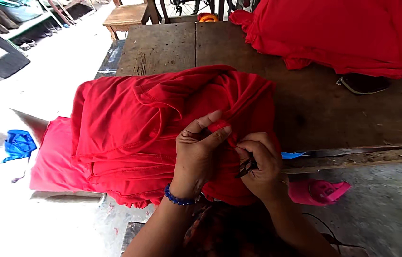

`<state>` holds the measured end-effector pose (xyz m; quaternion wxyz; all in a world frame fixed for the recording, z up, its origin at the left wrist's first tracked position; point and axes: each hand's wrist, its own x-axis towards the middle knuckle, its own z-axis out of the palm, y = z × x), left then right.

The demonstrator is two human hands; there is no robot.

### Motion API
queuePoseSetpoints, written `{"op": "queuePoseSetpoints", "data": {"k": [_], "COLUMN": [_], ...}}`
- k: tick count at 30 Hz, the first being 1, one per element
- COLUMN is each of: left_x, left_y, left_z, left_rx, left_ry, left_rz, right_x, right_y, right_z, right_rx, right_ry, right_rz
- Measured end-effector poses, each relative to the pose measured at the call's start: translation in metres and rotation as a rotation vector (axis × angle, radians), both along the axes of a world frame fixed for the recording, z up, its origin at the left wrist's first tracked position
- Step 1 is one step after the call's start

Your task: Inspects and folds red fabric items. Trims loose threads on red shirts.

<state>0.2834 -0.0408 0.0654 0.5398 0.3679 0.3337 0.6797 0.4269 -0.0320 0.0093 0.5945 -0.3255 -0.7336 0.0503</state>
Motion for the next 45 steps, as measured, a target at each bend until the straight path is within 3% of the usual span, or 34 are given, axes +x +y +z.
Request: {"op": "queuePoseSetpoints", "data": {"k": [3, 6, 12, 22, 26, 33, 38, 41, 45], "left_x": [0.001, 0.000, -0.002, 0.000, 0.002, 0.001, -0.005, -0.042, -0.106], "left_y": [0.002, 0.002, 0.003, -0.002, -0.003, -0.003, -0.005, 0.013, 0.061], "left_z": [-0.005, -0.010, -0.021, -0.037, -0.041, -0.043, -0.027, 0.005, 0.038], "left_rx": [0.065, 0.136, 0.223, 0.411, 0.472, 0.473, 0.413, 0.393, 0.120], "left_ry": [0.082, 0.032, -0.101, 0.054, 0.169, 0.187, 0.180, 0.414, 0.564], "left_rz": [0.042, 0.026, -0.015, -0.043, -0.035, -0.038, -0.012, 0.216, 0.452], "right_x": [0.001, 0.001, 0.017, 0.017, 0.011, 0.004, 0.014, 0.023, 0.031], "right_y": [0.000, 0.001, -0.010, -0.022, -0.021, -0.022, -0.019, -0.019, -0.021], "right_z": [0.001, 0.002, 0.019, 0.030, 0.032, 0.031, 0.024, 0.016, 0.005], "right_rx": [-0.008, -0.037, -0.326, -0.195, -0.159, -0.146, -0.301, -0.350, -0.412], "right_ry": [0.009, 0.055, 0.194, -0.233, -0.243, -0.259, 0.001, 0.225, 0.366], "right_rz": [0.014, 0.053, 0.210, -0.179, -0.238, -0.320, -0.216, -0.130, -0.107]}}
